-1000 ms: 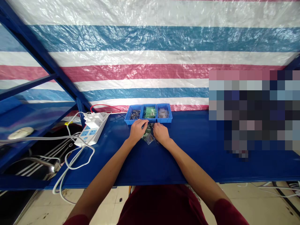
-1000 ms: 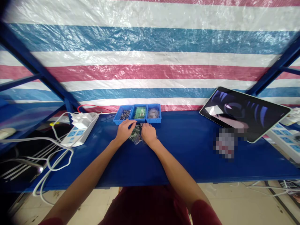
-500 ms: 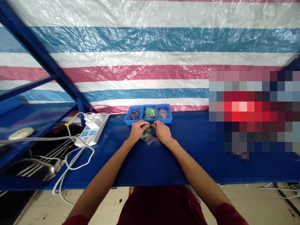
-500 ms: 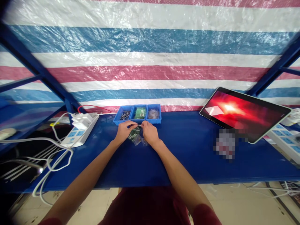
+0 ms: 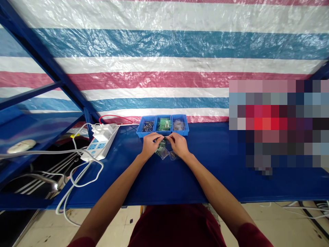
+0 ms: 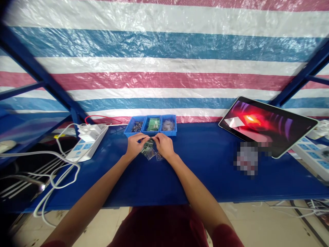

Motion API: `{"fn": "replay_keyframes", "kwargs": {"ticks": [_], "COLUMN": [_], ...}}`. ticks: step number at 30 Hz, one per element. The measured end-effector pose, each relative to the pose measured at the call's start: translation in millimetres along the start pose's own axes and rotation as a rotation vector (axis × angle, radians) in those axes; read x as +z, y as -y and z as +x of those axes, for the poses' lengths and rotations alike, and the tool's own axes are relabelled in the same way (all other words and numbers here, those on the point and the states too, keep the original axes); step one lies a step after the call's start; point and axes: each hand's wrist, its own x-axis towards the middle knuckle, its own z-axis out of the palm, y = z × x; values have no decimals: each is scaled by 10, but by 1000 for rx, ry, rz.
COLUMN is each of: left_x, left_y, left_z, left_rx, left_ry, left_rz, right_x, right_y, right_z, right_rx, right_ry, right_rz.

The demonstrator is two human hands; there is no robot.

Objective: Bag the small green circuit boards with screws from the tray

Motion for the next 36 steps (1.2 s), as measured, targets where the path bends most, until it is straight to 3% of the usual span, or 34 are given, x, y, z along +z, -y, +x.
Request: {"fn": "replay_keyframes", "kwargs": {"ticks": [4,10,16,22,30,36], "left_x": [27,90,95,77,29,37], "left_y": [-8,48,28,79,94,46], "left_z": [-4,44,66,75,72,61], "left_rx": [-68,-329,-382,-361,-291,-342], "left_ry": [-26,80,115,111,70,58], "left_rz": [-57,-437,-620,-619,-349,-426], "right_x": [10,22,14,-17,-12,32], "right_y": [21,36,12,19,-3,-34], "right_z": [-1,-12,-11,-11,-8,-17], "right_rx": [15,3,3,16,36,-56], "right_ry": [10,13,-6,-25,-48,-95], "right_rz": [8,-13,-71,-62,-51,116]}}
